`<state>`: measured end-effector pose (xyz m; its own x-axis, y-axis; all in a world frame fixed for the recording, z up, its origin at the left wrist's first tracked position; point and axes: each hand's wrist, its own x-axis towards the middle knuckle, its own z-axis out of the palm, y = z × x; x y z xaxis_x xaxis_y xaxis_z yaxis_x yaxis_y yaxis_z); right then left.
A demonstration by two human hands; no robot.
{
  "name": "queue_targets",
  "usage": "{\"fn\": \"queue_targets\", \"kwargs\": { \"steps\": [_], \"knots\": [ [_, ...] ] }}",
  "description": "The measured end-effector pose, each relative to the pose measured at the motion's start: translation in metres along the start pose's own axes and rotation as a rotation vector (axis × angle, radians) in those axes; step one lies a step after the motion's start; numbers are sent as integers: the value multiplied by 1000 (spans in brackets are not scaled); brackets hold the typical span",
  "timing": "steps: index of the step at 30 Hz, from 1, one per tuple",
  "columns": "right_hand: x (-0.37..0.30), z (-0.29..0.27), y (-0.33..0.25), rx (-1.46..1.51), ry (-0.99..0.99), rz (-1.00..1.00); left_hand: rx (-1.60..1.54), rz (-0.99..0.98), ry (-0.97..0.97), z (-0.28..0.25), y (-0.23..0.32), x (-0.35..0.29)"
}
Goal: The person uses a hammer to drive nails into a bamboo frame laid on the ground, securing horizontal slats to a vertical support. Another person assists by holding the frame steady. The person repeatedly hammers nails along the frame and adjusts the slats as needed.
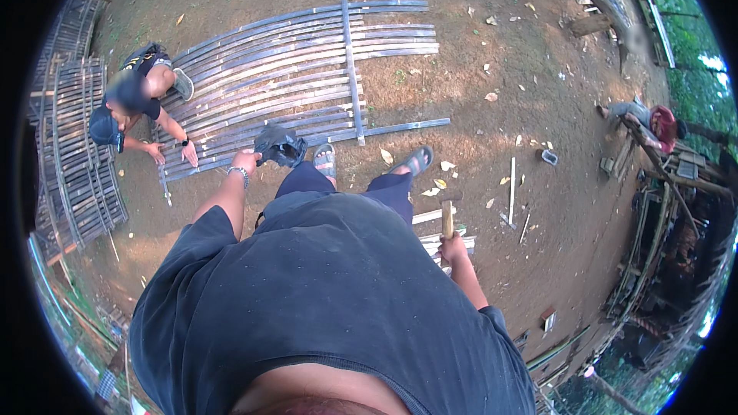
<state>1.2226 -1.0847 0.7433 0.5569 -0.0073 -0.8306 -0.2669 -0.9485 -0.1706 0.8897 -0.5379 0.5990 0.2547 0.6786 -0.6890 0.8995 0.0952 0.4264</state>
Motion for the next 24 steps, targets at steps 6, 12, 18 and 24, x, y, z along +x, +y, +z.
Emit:
{"fn": "queue_targets", "kwargs": {
  "steps": [6, 12, 18, 24],
  "knots": [
    [93, -96, -39, -334, -116, -135, -326, -187, 110, 42, 9, -33],
    [222, -197, -58, -201, -244, -128, -297, -354, 370, 90, 3, -79],
    [333, -268, -81, -191, -172, -92, -582, -422, 428, 133, 63, -140],
    [359, -276, -140, -108, -218, -82, 141, -233, 392, 192, -3, -214]
  ]
}}
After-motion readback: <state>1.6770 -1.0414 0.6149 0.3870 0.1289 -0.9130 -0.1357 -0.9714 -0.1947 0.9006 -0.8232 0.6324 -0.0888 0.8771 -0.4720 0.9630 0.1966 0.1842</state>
